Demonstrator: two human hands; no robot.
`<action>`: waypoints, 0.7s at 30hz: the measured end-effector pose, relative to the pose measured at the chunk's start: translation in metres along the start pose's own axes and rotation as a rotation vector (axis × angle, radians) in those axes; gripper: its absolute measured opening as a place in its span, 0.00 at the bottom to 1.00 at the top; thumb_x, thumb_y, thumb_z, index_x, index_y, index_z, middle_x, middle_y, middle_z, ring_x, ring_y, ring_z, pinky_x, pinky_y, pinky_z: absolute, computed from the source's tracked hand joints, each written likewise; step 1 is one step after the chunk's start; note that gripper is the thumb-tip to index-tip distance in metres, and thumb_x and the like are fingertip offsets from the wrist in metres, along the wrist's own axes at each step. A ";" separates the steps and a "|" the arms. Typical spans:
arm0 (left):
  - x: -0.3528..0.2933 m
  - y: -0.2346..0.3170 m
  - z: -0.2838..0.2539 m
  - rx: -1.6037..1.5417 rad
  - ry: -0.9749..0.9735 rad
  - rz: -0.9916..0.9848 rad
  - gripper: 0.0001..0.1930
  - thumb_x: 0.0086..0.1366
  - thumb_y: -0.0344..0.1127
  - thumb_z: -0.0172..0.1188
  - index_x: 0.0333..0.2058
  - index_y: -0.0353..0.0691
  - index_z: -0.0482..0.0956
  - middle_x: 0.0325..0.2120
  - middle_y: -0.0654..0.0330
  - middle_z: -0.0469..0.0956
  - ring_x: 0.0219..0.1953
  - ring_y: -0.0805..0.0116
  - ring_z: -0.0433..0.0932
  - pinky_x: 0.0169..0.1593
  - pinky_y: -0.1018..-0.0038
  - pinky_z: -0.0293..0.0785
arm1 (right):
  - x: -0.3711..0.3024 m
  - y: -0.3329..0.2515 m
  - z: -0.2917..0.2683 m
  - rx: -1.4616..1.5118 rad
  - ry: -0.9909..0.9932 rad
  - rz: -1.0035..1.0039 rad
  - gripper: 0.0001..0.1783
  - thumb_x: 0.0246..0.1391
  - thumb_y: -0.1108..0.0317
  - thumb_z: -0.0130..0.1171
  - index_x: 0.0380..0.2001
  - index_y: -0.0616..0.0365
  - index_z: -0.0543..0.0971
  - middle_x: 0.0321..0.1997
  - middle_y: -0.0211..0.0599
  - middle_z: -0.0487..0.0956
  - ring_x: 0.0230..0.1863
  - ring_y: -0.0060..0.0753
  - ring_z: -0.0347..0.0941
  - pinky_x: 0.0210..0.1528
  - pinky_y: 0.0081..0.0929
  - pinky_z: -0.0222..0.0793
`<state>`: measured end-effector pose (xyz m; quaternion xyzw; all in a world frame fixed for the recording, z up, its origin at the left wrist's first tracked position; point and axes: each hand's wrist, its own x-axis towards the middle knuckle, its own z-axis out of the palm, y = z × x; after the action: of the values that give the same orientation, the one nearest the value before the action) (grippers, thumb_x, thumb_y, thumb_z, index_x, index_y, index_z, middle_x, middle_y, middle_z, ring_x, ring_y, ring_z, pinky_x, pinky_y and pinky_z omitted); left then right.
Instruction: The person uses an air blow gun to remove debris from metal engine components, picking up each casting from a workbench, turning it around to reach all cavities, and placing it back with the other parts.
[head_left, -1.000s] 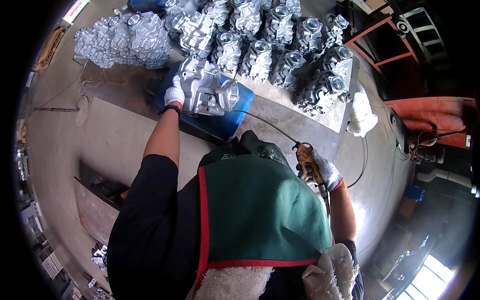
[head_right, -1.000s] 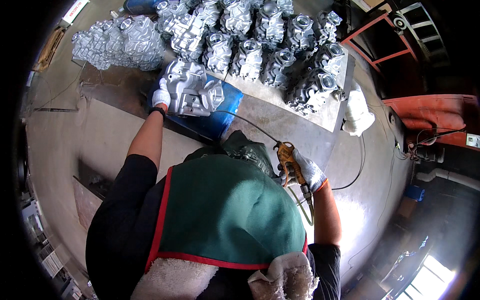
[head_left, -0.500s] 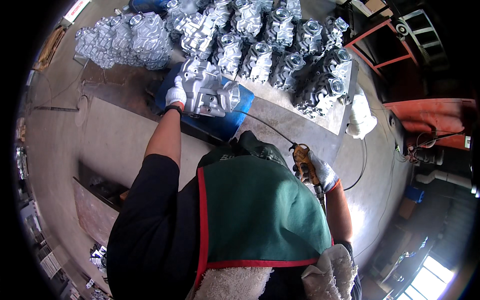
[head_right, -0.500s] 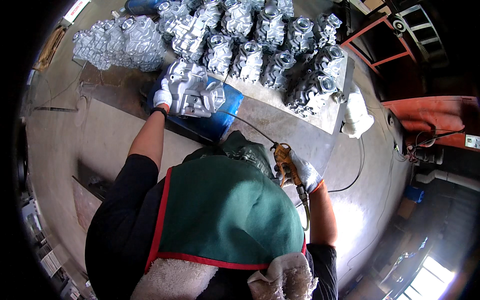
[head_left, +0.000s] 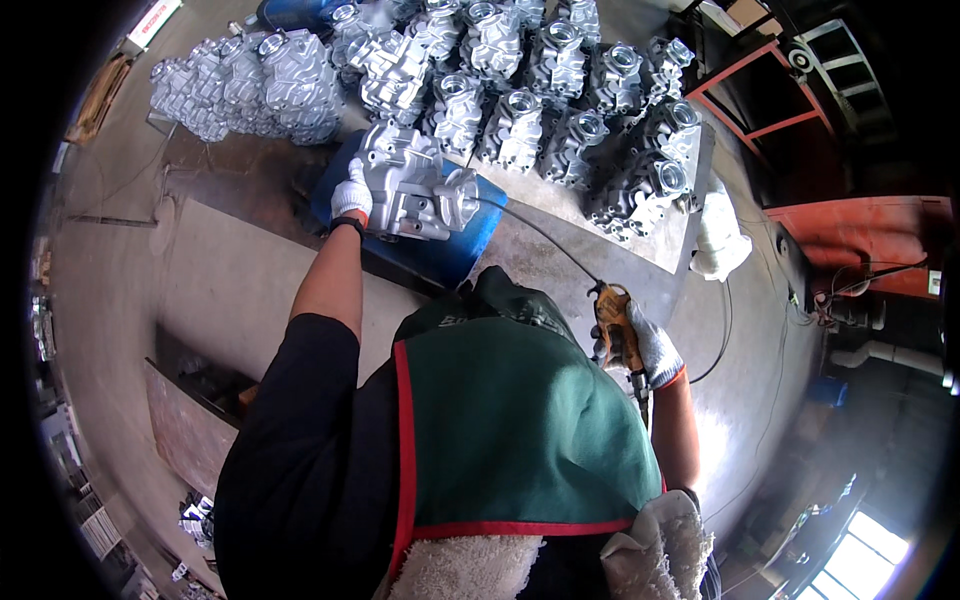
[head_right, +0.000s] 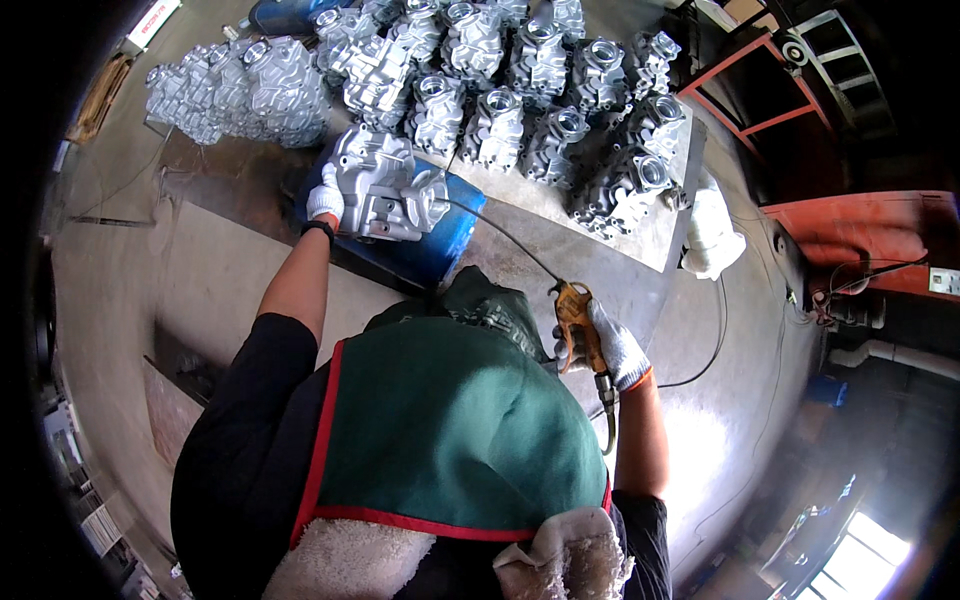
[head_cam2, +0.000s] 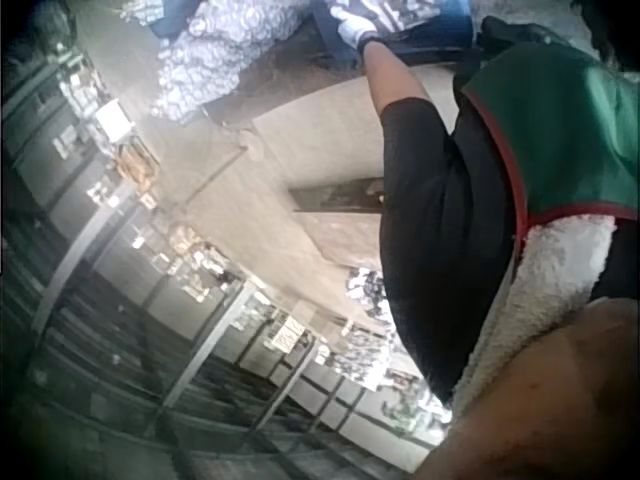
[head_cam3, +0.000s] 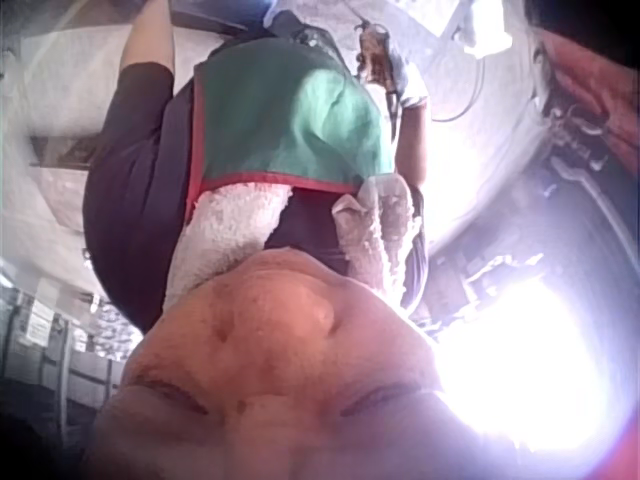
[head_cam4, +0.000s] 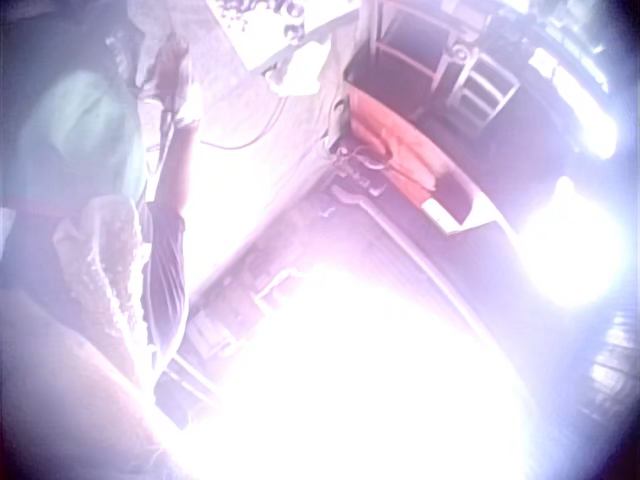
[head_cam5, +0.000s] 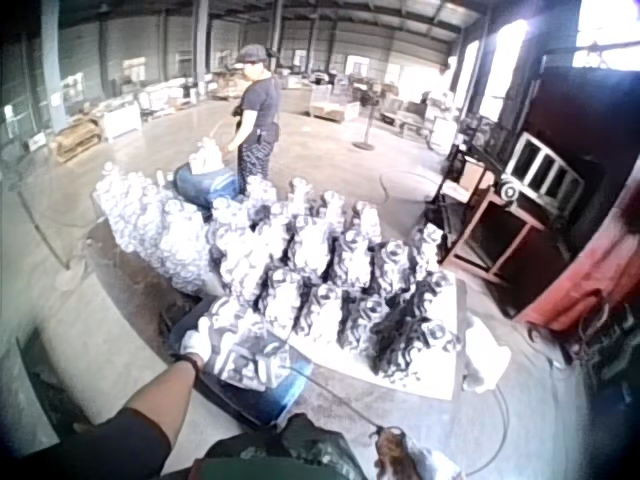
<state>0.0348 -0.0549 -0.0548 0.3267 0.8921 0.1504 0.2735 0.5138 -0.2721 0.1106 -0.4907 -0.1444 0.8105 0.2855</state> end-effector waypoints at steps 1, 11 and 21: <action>-0.002 0.001 -0.001 0.003 -0.002 0.009 0.48 0.60 0.72 0.24 0.40 0.27 0.77 0.42 0.37 0.75 0.49 0.43 0.72 0.52 0.56 0.67 | 0.003 -0.002 0.002 -0.007 -0.015 -0.015 0.31 0.61 0.43 0.40 0.52 0.60 0.68 0.39 0.43 0.77 0.35 0.36 0.76 0.34 0.33 0.75; 0.000 -0.002 0.001 0.013 0.026 0.016 0.48 0.60 0.72 0.23 0.39 0.27 0.78 0.40 0.36 0.75 0.48 0.42 0.73 0.51 0.56 0.68 | 0.015 -0.002 0.006 -0.177 0.009 -0.029 0.31 0.61 0.42 0.40 0.52 0.58 0.70 0.38 0.37 0.78 0.34 0.27 0.75 0.34 0.26 0.74; -0.009 0.005 -0.006 0.024 0.033 0.045 0.48 0.61 0.71 0.23 0.37 0.26 0.78 0.39 0.35 0.75 0.47 0.41 0.73 0.51 0.56 0.68 | -0.003 0.006 0.019 -0.374 0.185 -0.236 0.32 0.61 0.42 0.42 0.46 0.65 0.71 0.33 0.41 0.77 0.25 0.28 0.74 0.27 0.25 0.71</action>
<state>0.0392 -0.0577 -0.0444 0.3477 0.8906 0.1512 0.2511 0.4957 -0.2779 0.1186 -0.5871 -0.3213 0.6822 0.2943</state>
